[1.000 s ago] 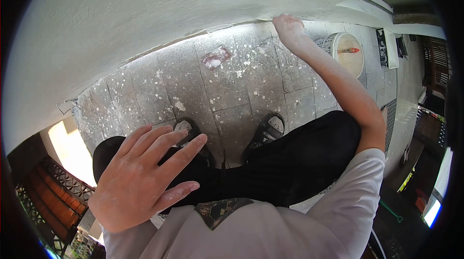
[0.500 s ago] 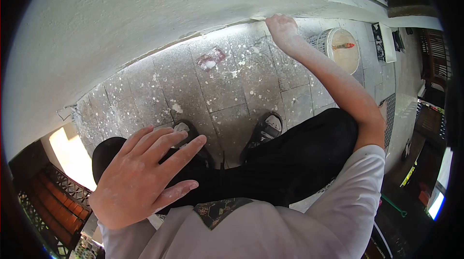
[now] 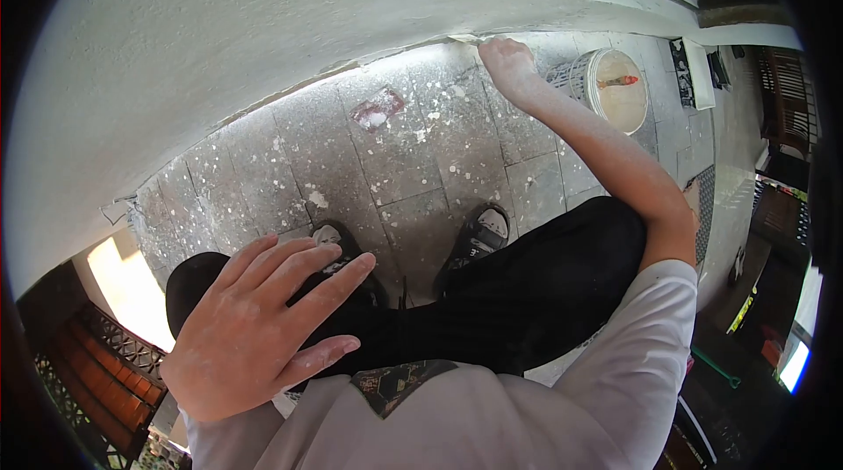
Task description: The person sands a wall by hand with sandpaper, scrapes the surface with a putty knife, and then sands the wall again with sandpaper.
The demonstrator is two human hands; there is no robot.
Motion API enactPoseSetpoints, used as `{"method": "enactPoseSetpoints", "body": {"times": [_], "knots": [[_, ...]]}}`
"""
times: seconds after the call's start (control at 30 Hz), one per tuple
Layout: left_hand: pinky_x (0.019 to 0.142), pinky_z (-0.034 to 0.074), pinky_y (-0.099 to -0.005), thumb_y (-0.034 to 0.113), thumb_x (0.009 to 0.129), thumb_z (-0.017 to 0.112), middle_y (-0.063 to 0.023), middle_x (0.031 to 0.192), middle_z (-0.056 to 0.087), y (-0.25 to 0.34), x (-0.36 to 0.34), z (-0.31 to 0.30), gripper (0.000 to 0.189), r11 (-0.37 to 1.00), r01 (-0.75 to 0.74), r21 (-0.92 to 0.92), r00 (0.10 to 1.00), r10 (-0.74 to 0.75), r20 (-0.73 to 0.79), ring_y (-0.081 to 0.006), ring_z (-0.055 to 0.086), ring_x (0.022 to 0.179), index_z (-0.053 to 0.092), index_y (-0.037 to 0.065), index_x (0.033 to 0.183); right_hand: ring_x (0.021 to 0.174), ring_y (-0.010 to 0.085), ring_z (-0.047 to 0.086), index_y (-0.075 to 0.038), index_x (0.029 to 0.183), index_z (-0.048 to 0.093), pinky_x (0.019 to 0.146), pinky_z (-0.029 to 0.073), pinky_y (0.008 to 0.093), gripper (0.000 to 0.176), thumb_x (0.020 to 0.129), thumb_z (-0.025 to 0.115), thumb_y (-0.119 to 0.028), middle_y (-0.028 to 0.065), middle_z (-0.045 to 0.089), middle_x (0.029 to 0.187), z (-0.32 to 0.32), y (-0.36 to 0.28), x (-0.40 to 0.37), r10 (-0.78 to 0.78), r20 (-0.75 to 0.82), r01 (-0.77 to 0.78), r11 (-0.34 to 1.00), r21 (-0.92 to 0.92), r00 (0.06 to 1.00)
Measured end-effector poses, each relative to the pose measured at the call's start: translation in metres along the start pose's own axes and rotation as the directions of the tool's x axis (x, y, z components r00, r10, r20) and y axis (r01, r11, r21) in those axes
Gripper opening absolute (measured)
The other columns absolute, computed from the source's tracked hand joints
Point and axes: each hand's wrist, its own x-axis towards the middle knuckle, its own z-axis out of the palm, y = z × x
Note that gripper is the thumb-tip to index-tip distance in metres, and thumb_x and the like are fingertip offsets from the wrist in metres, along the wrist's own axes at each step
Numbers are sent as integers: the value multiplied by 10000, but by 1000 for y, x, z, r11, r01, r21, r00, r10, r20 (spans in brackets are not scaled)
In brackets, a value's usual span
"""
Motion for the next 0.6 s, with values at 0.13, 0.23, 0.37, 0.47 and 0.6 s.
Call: {"method": "enactPoseSetpoints", "body": {"times": [0.13,0.23,0.37,0.47,0.6], "knots": [[1010,388,-509,472,884,552,-150,1221,547,-1,-2,4,580,998,58,-7,998,-58,-26,-358,507,1152,512,84,1313,906,277,690,-22,965,678,739,573,357,187,789,614,-8,150,686,951,-15,9,2,-34,-55,35,999,14,998],[1011,388,-506,473,883,552,-145,1225,547,1,-2,0,579,1000,27,-7,1000,-27,-10,-360,509,1151,513,87,1313,941,246,675,-70,939,701,759,553,332,174,810,587,-48,114,693,949,6,3,5,14,1,-14,998,-59,1000],[1016,385,-505,473,884,552,-144,1227,549,-1,-3,4,580,998,57,-10,998,-57,-13,-361,512,1149,512,90,1318,858,262,679,-53,875,685,735,545,358,133,785,587,-48,124,681,870,-11,21,-4,29,-199,-25,999,24,980],[1018,384,-505,477,885,550,-144,1226,552,-1,-2,2,584,998,56,-19,998,-57,-22,-361,517,1145,509,95,1324,920,306,683,-11,962,684,768,567,377,190,802,582,9,169,685,971,-16,22,0,5,-136,1,999,47,991],[1021,383,-504,479,888,546,-147,1225,554,1,0,3,583,999,32,37,999,-32,-11,-360,522,1139,508,98,1328,889,294,680,-33,925,686,748,556,385,173,796,575,-8,156,681,937,4,18,4,8,-103,-6,1000,20,995]]}}
